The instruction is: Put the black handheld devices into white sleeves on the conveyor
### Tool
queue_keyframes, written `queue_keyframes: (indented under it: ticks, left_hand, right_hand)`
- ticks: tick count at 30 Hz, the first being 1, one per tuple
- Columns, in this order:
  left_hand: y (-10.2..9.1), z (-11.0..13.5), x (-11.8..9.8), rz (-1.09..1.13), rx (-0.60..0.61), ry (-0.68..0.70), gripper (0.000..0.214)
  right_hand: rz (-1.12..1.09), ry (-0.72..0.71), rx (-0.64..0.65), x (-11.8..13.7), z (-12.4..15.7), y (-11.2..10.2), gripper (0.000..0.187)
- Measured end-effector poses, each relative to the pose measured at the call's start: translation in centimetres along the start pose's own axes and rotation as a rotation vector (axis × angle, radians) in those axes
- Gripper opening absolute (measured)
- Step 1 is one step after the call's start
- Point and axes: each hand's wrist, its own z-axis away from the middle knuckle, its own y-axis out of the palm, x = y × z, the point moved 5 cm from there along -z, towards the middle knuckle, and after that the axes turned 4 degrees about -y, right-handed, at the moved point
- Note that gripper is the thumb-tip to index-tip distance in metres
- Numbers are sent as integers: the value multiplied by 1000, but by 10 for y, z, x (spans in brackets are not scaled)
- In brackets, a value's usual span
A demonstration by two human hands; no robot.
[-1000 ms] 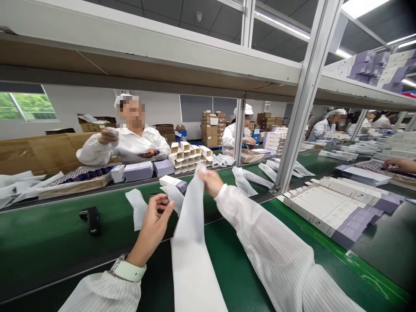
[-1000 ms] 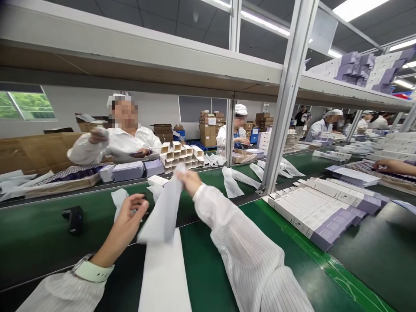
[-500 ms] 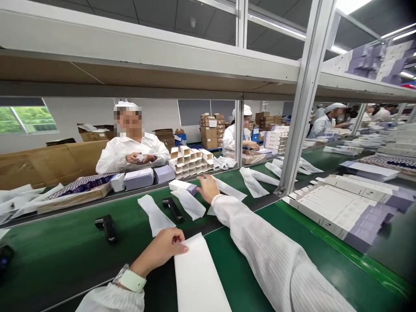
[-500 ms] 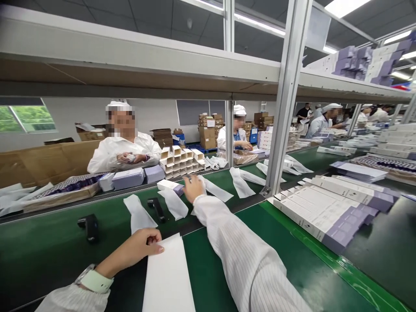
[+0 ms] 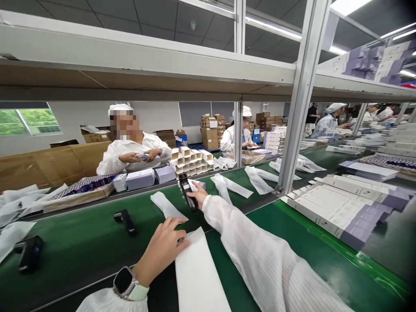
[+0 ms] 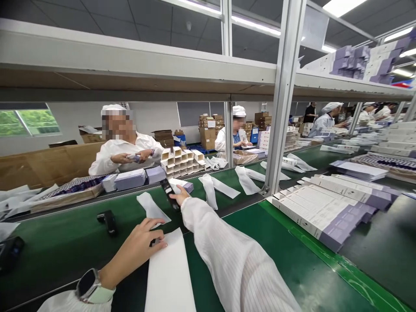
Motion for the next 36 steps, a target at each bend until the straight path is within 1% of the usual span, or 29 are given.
queue_keyframes:
  ticks: [4,5,6,9,12,15,17,19,22,23,24,25,26,27,28,29,30,31,32,33,34,35,36]
  left_hand:
    - [3,0,1,-26,-14,48,36]
    - [3,0,2,-25,-17,49,37]
    - [3,-1,2,-23,-22,48,37]
    - [0,-1,1,1,-56,42,34]
    - [-4,-2,0,68,-93,16,34]
    - [-9,-4,1,152,-128,-49,35]
    - [-14,-5,5,201,-180,-111,32]
    - [-21,-5,9,232,-254,-170,29]
    - [-32,-5,12,271,-357,-210,27]
    - [-35,-5,12,290,-388,-219,27]
    - [-37,-5,12,315,-415,-229,27]
    - [-38,-5,13,346,-441,-243,26]
    - [-38,-4,15,383,-467,-263,26]
    - [-36,-4,17,424,-479,-284,27]
    - [-33,-3,19,461,-473,-306,31]
    - [-27,-3,22,486,-439,-324,35]
    - [-20,-3,23,493,-371,-333,38]
    - [-11,-4,24,482,-269,-327,39]
    - [-2,-4,24,459,-142,-302,38]
    - [7,-4,22,434,-19,-271,36]
    - [14,-3,21,413,84,-244,36]
    - [19,-2,21,400,159,-225,36]
    - [22,-1,20,396,208,-219,37]
  right_hand:
    - [-639,-17,247,30,29,-21,80]
    - [-733,-6,283,36,37,-25,82]
    - [-763,7,292,41,44,-28,81]
    - [-753,11,275,47,58,-30,79]
    - [-717,23,274,47,60,-23,77]
    - [-645,111,269,42,59,-16,62]
    - [-605,162,303,40,61,-13,51]
    - [-604,161,425,40,67,-7,45]
    - [-587,124,742,42,82,5,43]
    - [-563,118,829,42,87,9,42]
    - [-546,114,878,42,89,11,41]
    - [-544,107,874,42,87,10,40]
    - [-562,86,803,43,80,6,38]
    - [-598,46,665,44,69,-3,36]
    - [-638,-9,476,46,56,-17,35]
    - [-652,-72,255,46,43,-35,32]
    - [-606,-134,8,45,31,-57,29]
    - [-511,-180,-232,43,22,-80,27]
    - [-391,-205,-434,40,16,-99,28]
    - [-265,-209,-583,35,11,-115,30]
    - [-156,-199,-677,29,7,-125,32]
    - [-82,-186,-720,22,4,-130,33]
    - [-47,-176,-726,14,0,-131,32]
